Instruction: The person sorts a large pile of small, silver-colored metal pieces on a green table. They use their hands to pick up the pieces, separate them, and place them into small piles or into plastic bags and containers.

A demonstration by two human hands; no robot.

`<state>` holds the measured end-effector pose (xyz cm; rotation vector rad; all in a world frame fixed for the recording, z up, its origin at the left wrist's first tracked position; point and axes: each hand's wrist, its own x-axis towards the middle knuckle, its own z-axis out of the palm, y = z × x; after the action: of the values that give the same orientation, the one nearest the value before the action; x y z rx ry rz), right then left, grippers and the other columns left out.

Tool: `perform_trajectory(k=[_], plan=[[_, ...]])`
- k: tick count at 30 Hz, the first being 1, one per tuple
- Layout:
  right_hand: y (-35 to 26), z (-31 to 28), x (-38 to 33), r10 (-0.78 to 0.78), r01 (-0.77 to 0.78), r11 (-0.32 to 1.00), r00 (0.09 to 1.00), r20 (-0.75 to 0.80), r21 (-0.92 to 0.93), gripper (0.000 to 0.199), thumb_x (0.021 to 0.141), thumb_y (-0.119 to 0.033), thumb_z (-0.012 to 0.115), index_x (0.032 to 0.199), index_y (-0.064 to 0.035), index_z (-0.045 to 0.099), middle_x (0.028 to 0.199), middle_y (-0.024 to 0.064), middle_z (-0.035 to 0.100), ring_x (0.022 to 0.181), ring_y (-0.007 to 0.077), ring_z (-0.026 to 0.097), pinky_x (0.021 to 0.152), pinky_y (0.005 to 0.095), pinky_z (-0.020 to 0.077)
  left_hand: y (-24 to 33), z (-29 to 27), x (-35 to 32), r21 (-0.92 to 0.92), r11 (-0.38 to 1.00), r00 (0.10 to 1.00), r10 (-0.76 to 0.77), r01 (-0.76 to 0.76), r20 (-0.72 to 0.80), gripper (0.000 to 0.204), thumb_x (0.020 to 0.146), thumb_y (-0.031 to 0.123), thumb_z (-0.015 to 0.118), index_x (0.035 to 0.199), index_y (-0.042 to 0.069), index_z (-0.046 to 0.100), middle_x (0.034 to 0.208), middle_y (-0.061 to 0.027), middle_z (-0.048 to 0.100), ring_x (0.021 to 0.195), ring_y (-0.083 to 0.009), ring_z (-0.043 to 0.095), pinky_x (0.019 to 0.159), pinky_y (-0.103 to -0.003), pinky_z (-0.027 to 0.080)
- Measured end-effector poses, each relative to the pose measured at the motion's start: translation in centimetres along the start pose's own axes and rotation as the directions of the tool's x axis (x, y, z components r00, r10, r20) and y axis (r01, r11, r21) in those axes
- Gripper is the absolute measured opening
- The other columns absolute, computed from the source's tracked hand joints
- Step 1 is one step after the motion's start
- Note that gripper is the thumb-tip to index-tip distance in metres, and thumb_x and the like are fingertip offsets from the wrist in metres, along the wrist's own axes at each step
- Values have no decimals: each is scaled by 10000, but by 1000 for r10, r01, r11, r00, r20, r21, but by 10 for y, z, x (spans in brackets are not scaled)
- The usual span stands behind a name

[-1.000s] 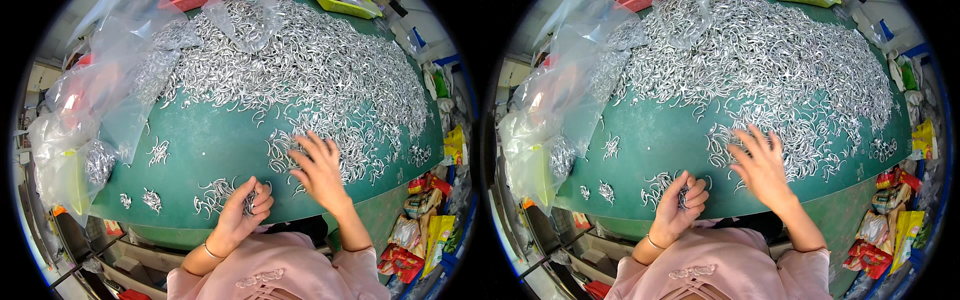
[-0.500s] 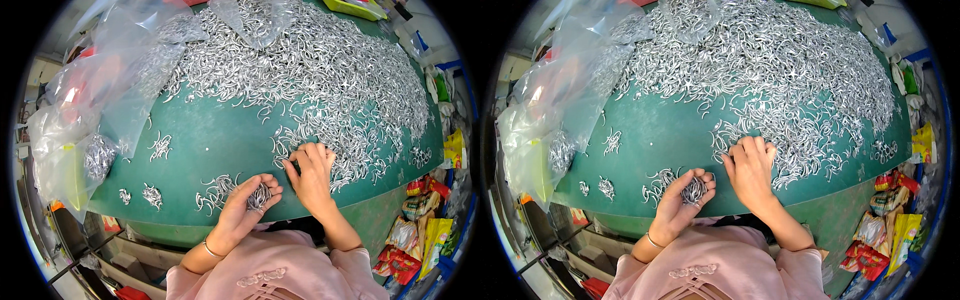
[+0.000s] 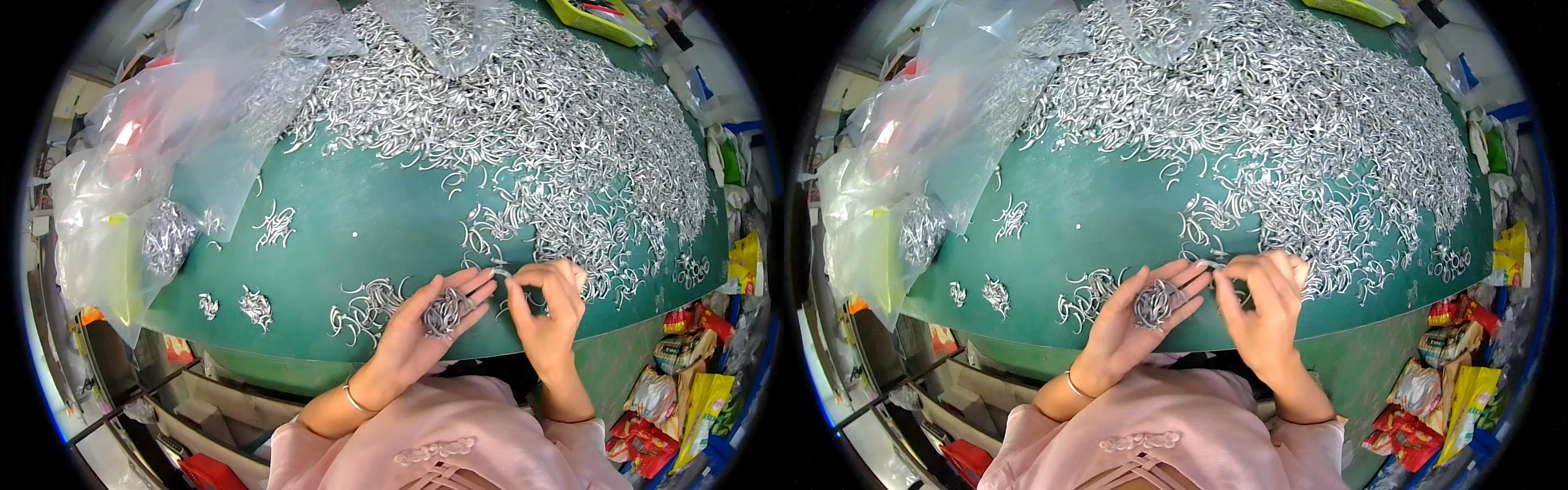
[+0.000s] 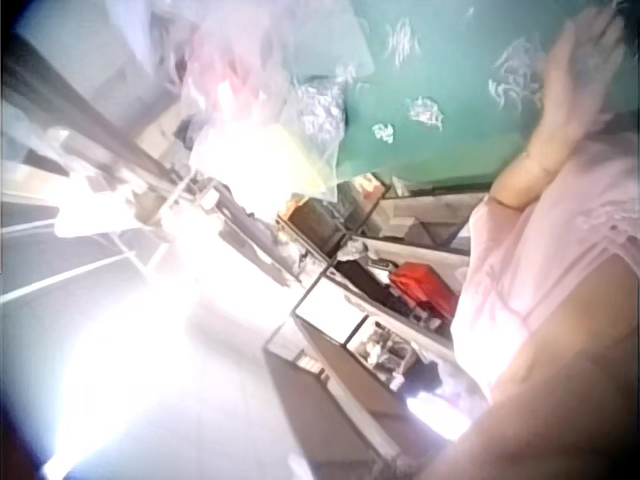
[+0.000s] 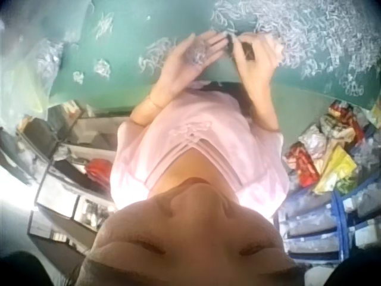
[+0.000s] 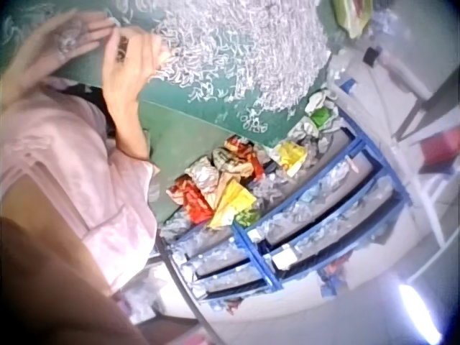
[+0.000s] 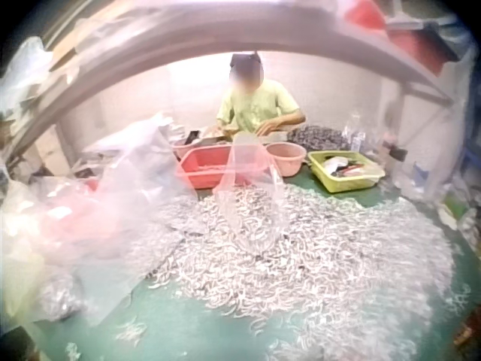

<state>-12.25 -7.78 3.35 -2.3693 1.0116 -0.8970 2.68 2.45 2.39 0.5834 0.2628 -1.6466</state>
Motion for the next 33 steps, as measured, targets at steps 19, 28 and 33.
perform_trajectory(k=[19, 28, 33], plan=[[-15, 12, -13, -29, -23, 952, 986, 165, 304, 71, 848, 52, 603, 910, 44, 637, 849, 149, 626, 774, 302, 574, 709, 374, 461, 121, -55, -97, 127, 784, 708, 607, -608, -362, 165, 983, 208, 599, 1030, 50, 611, 796, -24, 599, 683, -117, 571, 532, -242, 493], [-21, 23, -17, -66, 21, 951, 988, 137, 308, 70, 855, 54, 591, 910, 50, 633, 831, 150, 623, 761, 301, 570, 704, 377, 458, 276, -150, -80, 875, -485, -111, 869, -3, 482, 113, 897, 98, 677, 952, 0, 684, 854, -91, 645, 744, -212, 609, 698, -305, 488], [-15, 21, -24, -8, -24, 963, 993, 120, 268, 69, 868, 53, 583, 915, 52, 634, 840, 153, 629, 766, 304, 576, 717, 383, 465, 276, -165, -62, 804, -588, 328, 780, 88, 534, 174, 901, 126, 654, 1045, 29, 659, 1164, -141, 572, 1126, -308, 530, 983, -387, 420]])
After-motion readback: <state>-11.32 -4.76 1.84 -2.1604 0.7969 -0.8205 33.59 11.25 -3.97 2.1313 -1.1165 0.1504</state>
